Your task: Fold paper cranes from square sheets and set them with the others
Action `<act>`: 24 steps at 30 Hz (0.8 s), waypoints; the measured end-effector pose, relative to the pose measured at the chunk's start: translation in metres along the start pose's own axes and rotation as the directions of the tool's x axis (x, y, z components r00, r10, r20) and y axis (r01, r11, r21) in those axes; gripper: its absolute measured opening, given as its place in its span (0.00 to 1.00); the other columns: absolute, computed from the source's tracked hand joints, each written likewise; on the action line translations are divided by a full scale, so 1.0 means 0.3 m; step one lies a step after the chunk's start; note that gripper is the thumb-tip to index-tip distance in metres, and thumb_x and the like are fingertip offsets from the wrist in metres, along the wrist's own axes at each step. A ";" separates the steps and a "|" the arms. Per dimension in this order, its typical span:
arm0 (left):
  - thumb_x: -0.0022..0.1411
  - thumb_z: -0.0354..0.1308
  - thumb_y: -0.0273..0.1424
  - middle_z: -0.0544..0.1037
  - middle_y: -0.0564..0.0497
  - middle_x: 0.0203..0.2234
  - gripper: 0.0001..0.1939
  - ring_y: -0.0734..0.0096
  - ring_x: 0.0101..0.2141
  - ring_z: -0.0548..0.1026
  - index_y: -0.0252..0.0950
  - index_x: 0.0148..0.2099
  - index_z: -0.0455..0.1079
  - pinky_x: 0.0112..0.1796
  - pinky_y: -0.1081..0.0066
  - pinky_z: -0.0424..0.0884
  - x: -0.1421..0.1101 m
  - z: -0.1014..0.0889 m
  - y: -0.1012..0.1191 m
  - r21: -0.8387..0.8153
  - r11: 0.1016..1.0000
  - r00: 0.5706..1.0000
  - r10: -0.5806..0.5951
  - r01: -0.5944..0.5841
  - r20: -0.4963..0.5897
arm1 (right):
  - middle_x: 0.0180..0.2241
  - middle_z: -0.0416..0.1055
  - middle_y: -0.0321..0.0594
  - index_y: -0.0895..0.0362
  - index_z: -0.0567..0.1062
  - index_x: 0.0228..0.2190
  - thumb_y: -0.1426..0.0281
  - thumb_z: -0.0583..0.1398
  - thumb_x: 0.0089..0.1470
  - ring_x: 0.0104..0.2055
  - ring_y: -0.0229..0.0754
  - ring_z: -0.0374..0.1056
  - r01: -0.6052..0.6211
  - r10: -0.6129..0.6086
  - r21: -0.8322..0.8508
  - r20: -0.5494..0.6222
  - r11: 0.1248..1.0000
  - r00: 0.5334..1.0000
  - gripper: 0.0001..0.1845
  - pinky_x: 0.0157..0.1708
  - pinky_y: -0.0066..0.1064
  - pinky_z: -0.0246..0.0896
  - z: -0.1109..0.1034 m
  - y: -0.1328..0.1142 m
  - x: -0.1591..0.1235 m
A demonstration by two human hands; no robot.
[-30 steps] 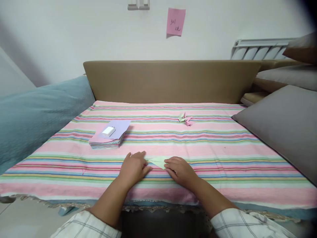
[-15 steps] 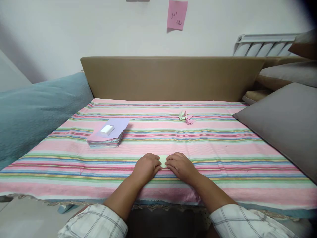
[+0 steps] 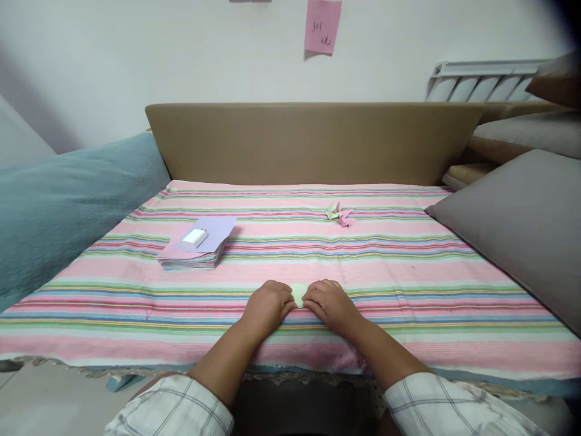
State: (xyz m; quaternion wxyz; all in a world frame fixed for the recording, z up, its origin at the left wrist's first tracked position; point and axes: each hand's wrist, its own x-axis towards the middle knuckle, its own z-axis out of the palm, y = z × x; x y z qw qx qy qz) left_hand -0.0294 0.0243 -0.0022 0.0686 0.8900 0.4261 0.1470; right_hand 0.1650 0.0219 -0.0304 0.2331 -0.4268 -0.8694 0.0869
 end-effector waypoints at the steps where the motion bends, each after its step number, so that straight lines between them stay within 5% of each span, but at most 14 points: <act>1: 0.59 0.55 0.31 0.77 0.49 0.32 0.06 0.65 0.38 0.73 0.37 0.32 0.73 0.42 0.67 0.66 0.000 -0.001 0.002 0.004 1.000 1.000 -0.007 0.007 0.005 | 0.32 0.70 0.38 0.54 0.74 0.31 0.67 0.55 0.57 0.36 0.40 0.63 -0.002 0.002 -0.004 0.000 1.000 1.000 0.08 0.39 0.33 0.52 0.000 -0.001 0.000; 7: 0.59 0.54 0.31 0.76 0.48 0.32 0.05 0.64 0.37 0.71 0.36 0.34 0.70 0.41 0.66 0.66 0.000 0.008 0.004 0.027 1.000 1.000 -0.015 0.015 0.000 | 0.31 0.69 0.38 0.56 0.72 0.30 0.68 0.53 0.58 0.35 0.40 0.62 -0.005 0.005 -0.026 -0.024 1.000 1.000 0.09 0.38 0.32 0.52 0.002 -0.003 -0.002; 12: 0.59 0.53 0.29 0.75 0.46 0.42 0.05 0.63 0.43 0.70 0.36 0.32 0.69 0.45 0.63 0.64 -0.004 0.032 -0.003 -0.030 0.999 0.997 -0.040 0.038 -0.061 | 0.32 0.69 0.39 0.56 0.71 0.31 0.67 0.55 0.55 0.36 0.41 0.62 0.006 -0.004 0.019 -0.067 1.000 0.998 0.06 0.38 0.33 0.52 0.004 -0.005 -0.012; 24: 0.58 0.53 0.29 0.74 0.44 0.43 0.07 0.60 0.48 0.68 0.36 0.28 0.67 0.47 0.59 0.64 -0.010 0.055 -0.001 -0.075 0.992 0.981 -0.110 0.099 -0.157 | 0.32 0.68 0.37 0.54 0.71 0.28 0.67 0.57 0.54 0.36 0.41 0.61 -0.155 0.160 0.073 -0.069 0.985 0.985 0.06 0.37 0.32 0.52 0.025 -0.016 0.005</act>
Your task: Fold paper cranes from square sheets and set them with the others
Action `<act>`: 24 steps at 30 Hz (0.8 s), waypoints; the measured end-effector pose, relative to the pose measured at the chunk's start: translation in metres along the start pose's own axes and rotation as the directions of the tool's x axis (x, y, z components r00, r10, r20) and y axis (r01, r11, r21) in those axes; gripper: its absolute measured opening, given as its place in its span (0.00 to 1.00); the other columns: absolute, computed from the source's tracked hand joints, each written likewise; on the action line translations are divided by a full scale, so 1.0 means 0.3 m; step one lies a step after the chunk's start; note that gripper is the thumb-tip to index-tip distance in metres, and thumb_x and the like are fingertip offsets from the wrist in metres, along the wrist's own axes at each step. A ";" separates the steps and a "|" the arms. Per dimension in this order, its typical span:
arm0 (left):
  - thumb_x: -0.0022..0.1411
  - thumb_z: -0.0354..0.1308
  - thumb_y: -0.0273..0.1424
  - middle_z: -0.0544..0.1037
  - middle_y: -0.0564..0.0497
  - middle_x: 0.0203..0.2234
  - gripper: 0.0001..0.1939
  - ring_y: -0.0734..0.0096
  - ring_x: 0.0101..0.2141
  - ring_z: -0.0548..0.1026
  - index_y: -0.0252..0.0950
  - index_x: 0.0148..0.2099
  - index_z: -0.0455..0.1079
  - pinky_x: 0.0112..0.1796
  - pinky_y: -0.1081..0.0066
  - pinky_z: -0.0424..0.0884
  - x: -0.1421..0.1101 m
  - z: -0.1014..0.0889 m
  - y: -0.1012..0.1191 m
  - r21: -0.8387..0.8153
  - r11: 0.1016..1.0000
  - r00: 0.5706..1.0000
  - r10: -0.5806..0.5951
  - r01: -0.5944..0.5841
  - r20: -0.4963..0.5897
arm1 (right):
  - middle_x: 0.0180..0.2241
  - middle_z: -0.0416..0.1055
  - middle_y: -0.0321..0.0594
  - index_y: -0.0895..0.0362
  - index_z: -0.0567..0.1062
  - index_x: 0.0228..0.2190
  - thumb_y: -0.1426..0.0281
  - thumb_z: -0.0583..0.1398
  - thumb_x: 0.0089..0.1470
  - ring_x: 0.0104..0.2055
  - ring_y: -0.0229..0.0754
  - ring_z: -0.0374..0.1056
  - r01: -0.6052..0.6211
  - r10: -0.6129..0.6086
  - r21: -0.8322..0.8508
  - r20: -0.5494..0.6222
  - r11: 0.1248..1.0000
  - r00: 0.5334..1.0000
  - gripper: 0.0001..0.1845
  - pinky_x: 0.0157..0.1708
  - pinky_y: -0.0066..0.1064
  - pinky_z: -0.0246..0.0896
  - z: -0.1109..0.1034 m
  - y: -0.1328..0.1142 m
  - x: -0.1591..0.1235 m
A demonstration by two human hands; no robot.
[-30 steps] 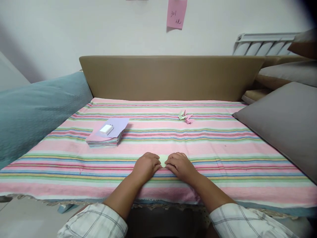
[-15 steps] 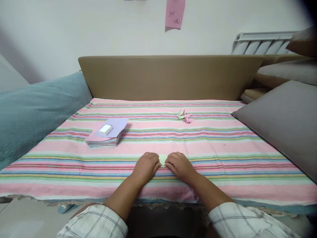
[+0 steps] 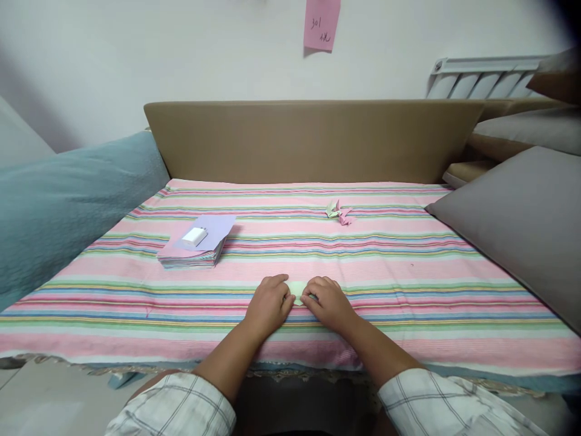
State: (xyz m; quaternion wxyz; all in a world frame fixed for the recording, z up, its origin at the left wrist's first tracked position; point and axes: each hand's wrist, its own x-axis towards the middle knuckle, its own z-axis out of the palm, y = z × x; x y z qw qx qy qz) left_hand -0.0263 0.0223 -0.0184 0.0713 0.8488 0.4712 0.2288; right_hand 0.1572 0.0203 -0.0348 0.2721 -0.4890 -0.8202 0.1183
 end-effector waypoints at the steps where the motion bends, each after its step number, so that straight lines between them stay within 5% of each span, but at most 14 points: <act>1: 0.58 0.53 0.29 0.74 0.44 0.43 0.07 0.60 0.48 0.68 0.36 0.28 0.67 0.47 0.60 0.64 -0.001 0.001 0.001 0.002 1.000 1.000 -0.006 0.006 -0.010 | 0.32 0.68 0.37 0.54 0.71 0.28 0.67 0.56 0.54 0.36 0.41 0.61 -0.009 0.009 0.006 0.003 1.000 1.000 0.06 0.37 0.32 0.52 0.001 -0.001 0.002; 24: 0.53 0.59 0.29 0.74 0.44 0.44 0.07 0.59 0.45 0.69 0.36 0.24 0.66 0.46 0.60 0.64 0.010 0.024 0.002 0.014 0.994 0.994 -0.104 0.105 -0.023 | 0.29 0.66 0.37 0.56 0.69 0.21 0.70 0.60 0.46 0.35 0.42 0.61 -0.235 0.235 -0.079 -0.006 0.969 0.972 0.06 0.34 0.31 0.49 0.023 -0.044 0.037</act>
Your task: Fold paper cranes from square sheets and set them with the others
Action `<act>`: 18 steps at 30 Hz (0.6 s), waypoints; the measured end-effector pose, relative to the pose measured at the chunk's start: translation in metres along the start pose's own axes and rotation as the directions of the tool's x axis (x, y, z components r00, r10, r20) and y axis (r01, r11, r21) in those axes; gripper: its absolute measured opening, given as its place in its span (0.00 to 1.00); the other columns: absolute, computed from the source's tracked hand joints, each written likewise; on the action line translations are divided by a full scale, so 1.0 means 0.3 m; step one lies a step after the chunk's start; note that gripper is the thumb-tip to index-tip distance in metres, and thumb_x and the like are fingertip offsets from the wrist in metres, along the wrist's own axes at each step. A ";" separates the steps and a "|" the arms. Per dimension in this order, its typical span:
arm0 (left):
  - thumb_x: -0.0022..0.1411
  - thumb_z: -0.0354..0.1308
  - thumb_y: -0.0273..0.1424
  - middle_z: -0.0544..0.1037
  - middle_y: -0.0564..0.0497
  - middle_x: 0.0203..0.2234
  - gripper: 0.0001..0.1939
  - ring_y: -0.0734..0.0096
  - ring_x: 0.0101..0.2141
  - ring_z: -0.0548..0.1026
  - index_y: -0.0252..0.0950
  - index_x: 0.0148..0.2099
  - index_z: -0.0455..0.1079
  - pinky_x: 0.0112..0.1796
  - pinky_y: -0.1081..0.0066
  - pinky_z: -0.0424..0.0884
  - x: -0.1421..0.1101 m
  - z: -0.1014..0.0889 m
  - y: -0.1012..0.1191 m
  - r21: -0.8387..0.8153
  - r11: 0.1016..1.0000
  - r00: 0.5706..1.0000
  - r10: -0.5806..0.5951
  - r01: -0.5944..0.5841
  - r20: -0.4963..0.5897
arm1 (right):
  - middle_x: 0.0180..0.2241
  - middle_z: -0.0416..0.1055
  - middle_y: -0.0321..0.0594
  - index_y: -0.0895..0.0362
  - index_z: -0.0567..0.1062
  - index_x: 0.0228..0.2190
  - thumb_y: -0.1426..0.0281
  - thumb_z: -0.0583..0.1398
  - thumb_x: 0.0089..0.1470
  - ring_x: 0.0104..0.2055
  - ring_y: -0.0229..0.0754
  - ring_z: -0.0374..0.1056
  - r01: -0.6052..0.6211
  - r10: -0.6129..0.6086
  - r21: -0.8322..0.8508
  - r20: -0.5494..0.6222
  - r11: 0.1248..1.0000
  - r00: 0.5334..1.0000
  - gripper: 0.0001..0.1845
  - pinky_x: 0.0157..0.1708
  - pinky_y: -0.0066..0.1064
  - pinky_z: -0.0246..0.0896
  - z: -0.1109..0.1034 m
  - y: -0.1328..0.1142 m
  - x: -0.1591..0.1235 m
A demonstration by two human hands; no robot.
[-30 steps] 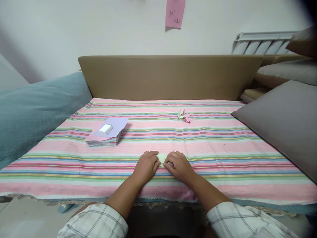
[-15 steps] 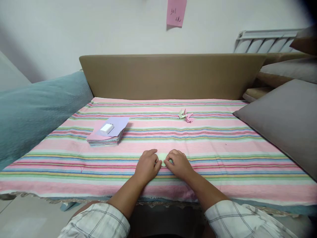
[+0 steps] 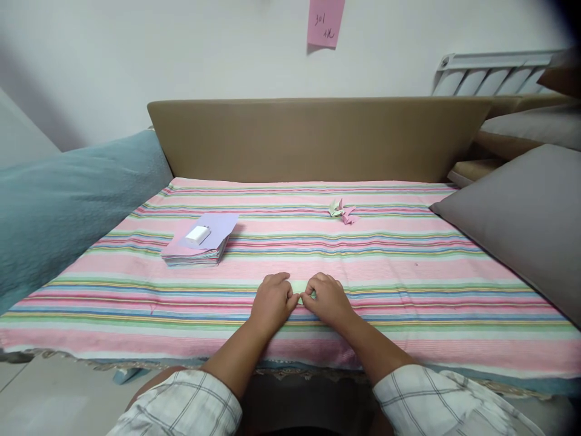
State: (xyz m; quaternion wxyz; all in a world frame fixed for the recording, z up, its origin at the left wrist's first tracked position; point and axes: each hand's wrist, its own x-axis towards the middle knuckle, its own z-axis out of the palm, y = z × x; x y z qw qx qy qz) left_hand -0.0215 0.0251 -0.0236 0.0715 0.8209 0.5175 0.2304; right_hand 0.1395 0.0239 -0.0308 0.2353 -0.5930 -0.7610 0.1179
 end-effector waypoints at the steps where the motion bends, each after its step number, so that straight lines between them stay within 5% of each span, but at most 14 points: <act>1: 0.52 0.59 0.29 0.74 0.44 0.44 0.07 0.59 0.45 0.69 0.36 0.24 0.66 0.46 0.60 0.64 0.001 0.000 -0.002 -0.011 1.000 1.000 -0.004 0.004 -0.003 | 0.29 0.66 0.37 0.56 0.68 0.22 0.70 0.60 0.46 0.35 0.42 0.61 0.000 0.000 0.004 0.005 1.000 1.000 0.06 0.34 0.31 0.49 0.000 0.002 0.000; 8: 0.51 0.59 0.26 0.71 0.47 0.49 0.03 0.61 0.48 0.67 0.37 0.31 0.69 0.47 0.60 0.64 -0.004 -0.010 -0.007 -0.120 0.992 1.000 -0.027 0.026 -0.009 | 0.30 0.67 0.34 0.55 0.66 0.28 0.69 0.60 0.47 0.34 0.40 0.60 -0.002 0.001 0.103 0.009 0.995 1.000 0.06 0.33 0.29 0.48 0.000 0.018 0.006; 18: 0.57 0.53 0.26 0.65 0.50 0.55 0.13 0.59 0.48 0.66 0.47 0.39 0.76 0.46 0.57 0.65 -0.015 0.006 -0.008 -0.008 0.999 0.999 0.038 -0.038 0.022 | 0.31 0.68 0.36 0.55 0.70 0.29 0.77 0.56 0.47 0.35 0.39 0.62 0.060 -0.086 0.254 0.091 0.965 0.992 0.06 0.35 0.30 0.53 -0.020 0.054 0.015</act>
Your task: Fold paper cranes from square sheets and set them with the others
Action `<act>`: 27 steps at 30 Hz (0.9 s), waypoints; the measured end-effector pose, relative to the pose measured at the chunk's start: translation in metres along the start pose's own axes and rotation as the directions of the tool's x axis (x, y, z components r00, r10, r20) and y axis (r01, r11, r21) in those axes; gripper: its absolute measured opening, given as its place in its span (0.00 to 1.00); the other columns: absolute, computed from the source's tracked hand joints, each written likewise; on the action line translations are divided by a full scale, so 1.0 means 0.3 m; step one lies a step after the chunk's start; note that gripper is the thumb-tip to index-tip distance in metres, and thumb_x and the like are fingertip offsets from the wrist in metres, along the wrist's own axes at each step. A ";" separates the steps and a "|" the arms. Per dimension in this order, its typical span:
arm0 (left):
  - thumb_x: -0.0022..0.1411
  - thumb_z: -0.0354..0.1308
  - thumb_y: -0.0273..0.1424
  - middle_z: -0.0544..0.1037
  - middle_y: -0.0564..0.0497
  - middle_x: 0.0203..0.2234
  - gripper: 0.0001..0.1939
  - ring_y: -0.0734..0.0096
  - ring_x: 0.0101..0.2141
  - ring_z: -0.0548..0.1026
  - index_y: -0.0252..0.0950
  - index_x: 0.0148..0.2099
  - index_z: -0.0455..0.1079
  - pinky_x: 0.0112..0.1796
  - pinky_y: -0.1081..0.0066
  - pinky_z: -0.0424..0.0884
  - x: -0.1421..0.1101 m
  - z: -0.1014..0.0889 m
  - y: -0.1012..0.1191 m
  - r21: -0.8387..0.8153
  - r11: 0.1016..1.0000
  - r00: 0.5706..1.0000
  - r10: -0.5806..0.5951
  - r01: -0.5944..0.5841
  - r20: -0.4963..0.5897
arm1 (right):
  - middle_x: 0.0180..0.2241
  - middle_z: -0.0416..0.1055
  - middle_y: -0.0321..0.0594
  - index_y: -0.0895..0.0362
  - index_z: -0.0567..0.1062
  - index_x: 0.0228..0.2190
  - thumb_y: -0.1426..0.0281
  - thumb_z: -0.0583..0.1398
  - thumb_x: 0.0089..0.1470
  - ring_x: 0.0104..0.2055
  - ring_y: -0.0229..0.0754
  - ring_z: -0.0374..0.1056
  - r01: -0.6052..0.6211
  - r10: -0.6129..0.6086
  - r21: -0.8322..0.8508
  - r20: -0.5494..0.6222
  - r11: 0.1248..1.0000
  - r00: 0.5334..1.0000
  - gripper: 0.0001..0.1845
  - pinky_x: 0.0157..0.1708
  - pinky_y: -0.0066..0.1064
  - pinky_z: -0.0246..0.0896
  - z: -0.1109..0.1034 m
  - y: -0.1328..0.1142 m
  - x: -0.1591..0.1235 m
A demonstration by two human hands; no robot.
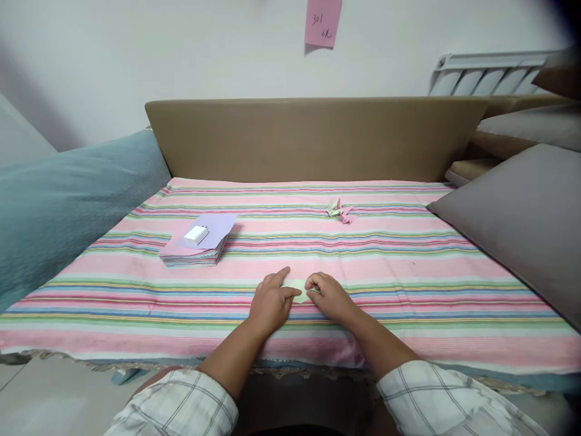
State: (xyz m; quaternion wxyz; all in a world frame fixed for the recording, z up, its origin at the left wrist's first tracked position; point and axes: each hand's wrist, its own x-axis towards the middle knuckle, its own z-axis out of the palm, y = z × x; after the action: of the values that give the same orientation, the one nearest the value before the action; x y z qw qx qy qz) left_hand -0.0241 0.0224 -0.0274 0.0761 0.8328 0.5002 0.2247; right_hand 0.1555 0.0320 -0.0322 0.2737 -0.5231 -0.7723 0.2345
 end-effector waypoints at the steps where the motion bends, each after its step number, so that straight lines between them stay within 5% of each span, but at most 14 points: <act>1: 0.57 0.53 0.26 0.65 0.50 0.55 0.14 0.59 0.48 0.66 0.47 0.39 0.76 0.46 0.56 0.65 0.000 0.001 0.001 0.011 1.000 1.000 0.003 -0.003 0.001 | 0.32 0.68 0.36 0.55 0.70 0.29 0.78 0.55 0.47 0.35 0.40 0.62 0.011 -0.011 0.006 -0.001 1.000 1.000 0.07 0.35 0.30 0.54 -0.002 0.005 -0.001; 11: 0.58 0.52 0.28 0.63 0.49 0.57 0.14 0.57 0.50 0.64 0.48 0.40 0.75 0.47 0.54 0.64 0.010 -0.008 0.001 0.042 0.999 0.996 -0.028 0.025 0.080 | 0.36 0.70 0.40 0.53 0.74 0.38 0.80 0.53 0.52 0.38 0.40 0.63 0.365 -0.364 -0.225 0.050 0.903 0.930 0.16 0.40 0.32 0.55 -0.021 0.028 -0.059; 17: 0.57 0.52 0.28 0.62 0.49 0.57 0.13 0.57 0.51 0.64 0.47 0.41 0.75 0.48 0.53 0.63 0.014 -0.008 0.004 0.055 0.997 0.994 -0.049 0.044 0.098 | 0.40 0.69 0.41 0.51 0.75 0.40 0.77 0.54 0.54 0.38 0.41 0.60 0.350 -0.366 -0.400 0.037 0.847 0.930 0.15 0.40 0.33 0.55 0.003 0.016 -0.077; 27: 0.58 0.53 0.29 0.61 0.51 0.58 0.13 0.55 0.51 0.63 0.48 0.40 0.76 0.48 0.54 0.63 0.012 -0.010 0.009 0.057 0.996 0.992 -0.068 0.062 0.109 | 0.39 0.72 0.40 0.53 0.77 0.34 0.74 0.54 0.56 0.41 0.41 0.63 0.325 -0.341 -0.347 0.016 0.880 0.940 0.12 0.38 0.31 0.61 0.005 0.072 -0.066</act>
State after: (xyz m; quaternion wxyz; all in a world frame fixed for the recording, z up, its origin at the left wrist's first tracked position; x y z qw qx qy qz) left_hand -0.0219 0.0238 -0.0228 0.0885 0.8291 0.5278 0.1620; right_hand 0.1752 0.0207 -0.0508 0.2316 -0.4278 -0.8731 0.0331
